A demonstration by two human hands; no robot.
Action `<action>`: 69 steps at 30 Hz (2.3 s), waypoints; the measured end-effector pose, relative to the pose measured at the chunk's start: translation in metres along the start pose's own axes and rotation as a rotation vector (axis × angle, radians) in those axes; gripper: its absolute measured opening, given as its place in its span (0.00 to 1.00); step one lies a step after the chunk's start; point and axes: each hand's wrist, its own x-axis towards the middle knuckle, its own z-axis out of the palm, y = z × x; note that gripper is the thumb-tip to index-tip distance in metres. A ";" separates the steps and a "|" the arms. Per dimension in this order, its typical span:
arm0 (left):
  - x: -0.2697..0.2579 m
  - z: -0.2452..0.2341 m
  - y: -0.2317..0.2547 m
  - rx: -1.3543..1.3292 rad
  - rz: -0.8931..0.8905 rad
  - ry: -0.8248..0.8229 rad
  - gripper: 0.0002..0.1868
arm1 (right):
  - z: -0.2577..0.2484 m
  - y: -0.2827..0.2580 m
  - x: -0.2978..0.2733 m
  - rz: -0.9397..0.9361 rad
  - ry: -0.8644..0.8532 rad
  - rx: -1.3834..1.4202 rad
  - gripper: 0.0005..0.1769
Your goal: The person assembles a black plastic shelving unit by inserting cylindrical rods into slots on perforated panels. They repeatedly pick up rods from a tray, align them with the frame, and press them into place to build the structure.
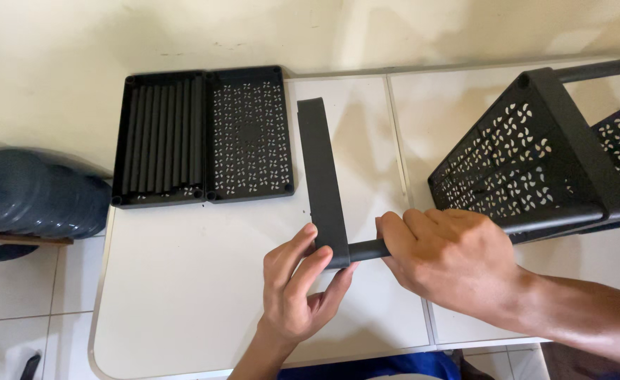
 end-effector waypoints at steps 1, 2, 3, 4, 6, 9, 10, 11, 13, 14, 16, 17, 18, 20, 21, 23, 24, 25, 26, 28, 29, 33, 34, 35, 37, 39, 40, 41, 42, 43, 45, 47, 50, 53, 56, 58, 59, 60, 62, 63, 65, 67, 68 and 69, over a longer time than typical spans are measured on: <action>0.000 0.000 0.000 0.002 -0.002 0.003 0.39 | 0.000 0.001 0.000 0.003 -0.007 0.015 0.12; 0.000 0.000 0.001 0.003 -0.006 0.006 0.39 | -0.001 0.001 0.000 0.007 -0.016 0.030 0.12; 0.001 0.000 0.001 0.003 -0.009 0.009 0.39 | -0.002 0.001 0.001 0.011 -0.025 0.044 0.13; 0.001 -0.001 0.002 0.003 -0.017 0.015 0.39 | -0.002 0.000 0.000 0.007 -0.005 0.032 0.11; 0.000 -0.002 0.002 0.006 -0.031 0.028 0.39 | 0.000 -0.002 0.000 -0.001 0.035 0.007 0.09; 0.000 -0.002 0.003 -0.003 -0.057 0.035 0.39 | -0.001 -0.008 -0.001 0.036 0.069 -0.031 0.16; -0.001 -0.001 0.004 0.000 -0.057 0.043 0.40 | -0.001 -0.012 -0.002 0.033 0.150 -0.064 0.14; -0.002 -0.001 0.005 0.004 -0.058 0.051 0.40 | 0.001 -0.017 -0.003 0.029 0.231 -0.097 0.12; -0.002 0.000 0.004 0.004 -0.058 0.062 0.40 | 0.006 -0.024 -0.001 0.018 0.342 -0.146 0.10; -0.002 0.001 0.003 0.000 -0.057 0.062 0.40 | 0.008 -0.027 0.000 0.012 0.371 -0.161 0.09; -0.002 0.001 0.002 -0.003 -0.050 0.067 0.40 | 0.013 -0.027 0.000 0.002 0.388 -0.225 0.11; -0.002 0.002 0.002 -0.002 -0.043 0.071 0.40 | 0.017 -0.025 0.002 -0.002 0.376 -0.274 0.16; -0.002 0.002 0.002 0.000 -0.036 0.076 0.40 | 0.020 -0.022 0.002 -0.008 0.363 -0.322 0.22; -0.002 0.001 0.002 0.005 -0.039 0.067 0.39 | 0.022 -0.015 0.003 -0.058 0.334 -0.356 0.26; -0.002 0.001 0.002 0.007 -0.040 0.063 0.39 | 0.023 -0.012 0.004 -0.083 0.320 -0.373 0.28; -0.001 0.001 0.001 0.007 -0.034 0.051 0.40 | 0.021 -0.013 0.002 -0.068 0.286 -0.347 0.27; 0.000 0.001 0.001 0.007 -0.031 0.046 0.40 | 0.020 -0.013 0.002 -0.062 0.270 -0.335 0.26; 0.000 0.002 0.000 0.006 -0.023 0.041 0.40 | 0.019 -0.012 0.003 -0.058 0.252 -0.318 0.25; 0.001 0.002 0.000 0.005 -0.018 0.034 0.40 | 0.017 -0.011 0.004 -0.055 0.231 -0.299 0.25; 0.002 0.004 -0.001 0.008 -0.007 0.031 0.41 | 0.014 -0.010 0.005 -0.047 0.189 -0.262 0.24; 0.002 0.004 -0.002 0.011 -0.001 0.034 0.41 | 0.013 -0.010 0.006 -0.041 0.166 -0.245 0.23; 0.002 0.003 -0.002 0.007 -0.004 0.031 0.41 | 0.008 -0.009 0.008 -0.069 0.066 -0.246 0.20; 0.001 0.003 -0.001 0.008 -0.009 0.032 0.41 | 0.006 -0.008 0.009 -0.067 0.051 -0.191 0.14; 0.001 0.002 -0.001 0.009 -0.014 0.033 0.41 | 0.005 -0.007 0.009 -0.066 0.035 -0.136 0.09; 0.001 0.002 0.000 0.011 -0.019 0.036 0.42 | 0.001 -0.006 0.011 -0.065 -0.008 -0.037 0.06; 0.001 0.002 0.000 0.013 -0.017 0.034 0.42 | -0.002 -0.003 0.014 -0.062 -0.062 0.051 0.07; 0.001 0.002 0.000 0.014 -0.013 0.040 0.42 | -0.004 -0.003 0.016 -0.038 -0.109 0.070 0.07; 0.001 0.003 0.000 0.014 -0.010 0.046 0.41 | -0.006 -0.003 0.018 -0.013 -0.157 0.090 0.07; 0.002 0.004 -0.001 0.017 -0.005 0.054 0.41 | -0.008 -0.002 0.021 0.010 -0.202 0.108 0.07; 0.003 0.004 -0.001 0.018 -0.001 0.054 0.41 | -0.011 -0.002 0.023 0.020 -0.224 0.138 0.09; 0.003 0.005 0.000 0.024 0.002 0.051 0.41 | -0.017 -0.001 0.028 0.038 -0.268 0.202 0.12; 0.003 0.005 0.000 0.033 -0.002 0.033 0.40 | -0.021 0.002 0.034 0.088 -0.474 0.221 0.14; 0.006 0.005 0.000 0.033 0.010 0.051 0.40 | -0.024 0.005 0.041 0.126 -0.676 0.196 0.16; 0.008 0.005 0.002 0.027 -0.007 0.077 0.40 | -0.023 0.005 0.036 0.124 -0.574 0.249 0.15; 0.009 0.004 0.005 0.020 -0.019 0.078 0.39 | -0.016 0.001 0.024 0.111 -0.361 0.282 0.15; 0.011 0.002 0.006 0.009 -0.035 0.075 0.39 | -0.011 -0.005 0.015 0.069 -0.200 0.216 0.14; 0.011 0.002 0.006 0.000 -0.050 0.073 0.39 | -0.008 -0.008 0.011 0.032 -0.107 0.151 0.13; 0.012 0.001 0.006 -0.011 -0.064 0.070 0.39 | -0.006 -0.011 0.007 -0.003 -0.013 0.085 0.12; 0.012 -0.001 0.008 0.018 -0.061 0.061 0.39 | -0.002 -0.016 0.000 -0.040 0.211 -0.077 0.13; 0.012 -0.002 0.008 0.032 -0.060 0.056 0.40 | 0.001 -0.018 -0.003 -0.058 0.322 -0.158 0.16; 0.011 -0.001 0.007 0.034 -0.057 0.053 0.41 | 0.009 -0.023 -0.004 -0.033 0.381 -0.180 0.16; 0.010 0.000 0.007 0.018 -0.068 0.048 0.41 | 0.016 -0.023 -0.004 -0.020 0.400 -0.214 0.12; 0.009 0.000 0.006 0.000 -0.079 0.043 0.41 | 0.021 -0.020 -0.002 -0.016 0.390 -0.237 0.11; 0.009 0.001 0.006 -0.019 -0.089 0.038 0.42 | 0.025 -0.019 0.000 -0.013 0.380 -0.260 0.14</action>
